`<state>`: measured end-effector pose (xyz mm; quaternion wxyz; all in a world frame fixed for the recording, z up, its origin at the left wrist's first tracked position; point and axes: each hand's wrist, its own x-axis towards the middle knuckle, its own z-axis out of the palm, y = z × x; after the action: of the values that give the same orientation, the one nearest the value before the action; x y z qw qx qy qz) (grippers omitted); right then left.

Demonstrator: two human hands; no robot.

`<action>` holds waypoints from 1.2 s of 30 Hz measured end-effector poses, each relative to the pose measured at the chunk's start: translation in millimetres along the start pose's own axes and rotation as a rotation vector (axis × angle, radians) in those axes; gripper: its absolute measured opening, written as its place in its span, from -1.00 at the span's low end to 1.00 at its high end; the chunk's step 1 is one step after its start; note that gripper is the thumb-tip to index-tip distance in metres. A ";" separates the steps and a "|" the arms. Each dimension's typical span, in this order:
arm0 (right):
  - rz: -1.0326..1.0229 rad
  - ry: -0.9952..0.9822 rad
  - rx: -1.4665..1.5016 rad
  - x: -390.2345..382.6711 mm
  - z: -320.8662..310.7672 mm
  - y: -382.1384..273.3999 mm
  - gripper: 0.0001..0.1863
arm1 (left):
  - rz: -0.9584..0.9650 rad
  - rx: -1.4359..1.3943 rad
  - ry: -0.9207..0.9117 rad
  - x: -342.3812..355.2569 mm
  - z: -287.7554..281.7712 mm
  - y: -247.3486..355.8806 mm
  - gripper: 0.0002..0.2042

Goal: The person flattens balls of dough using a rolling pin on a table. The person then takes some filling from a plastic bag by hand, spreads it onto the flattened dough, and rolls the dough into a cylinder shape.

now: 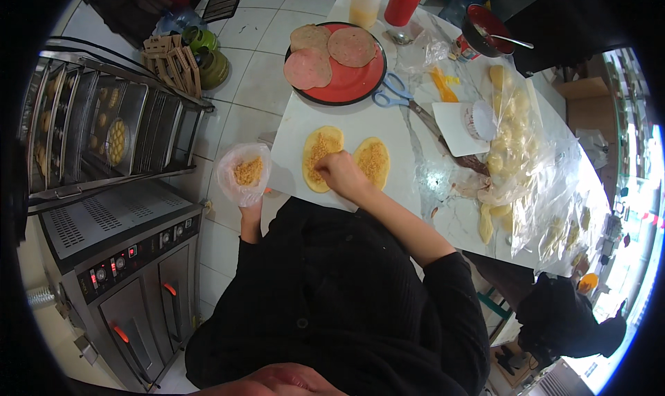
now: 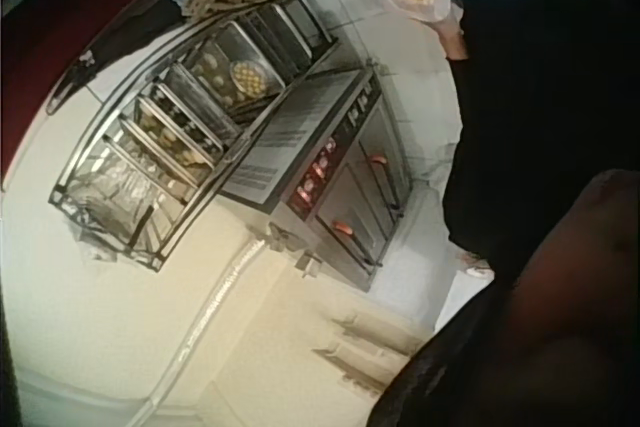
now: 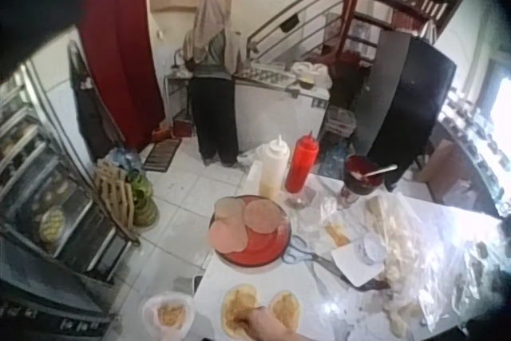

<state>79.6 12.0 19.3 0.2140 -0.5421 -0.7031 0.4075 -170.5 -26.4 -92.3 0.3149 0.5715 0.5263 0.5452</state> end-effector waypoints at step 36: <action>0.136 0.246 -0.062 -67.7 -32.3 36.5 -0.81 | 0.005 -0.014 -0.098 13.1 8.7 10.5 -0.39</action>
<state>146.8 -37.5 18.1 0.2537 -0.6406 -0.6454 0.3296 -161.5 -14.8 -80.4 0.3430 0.5967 0.5050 0.5208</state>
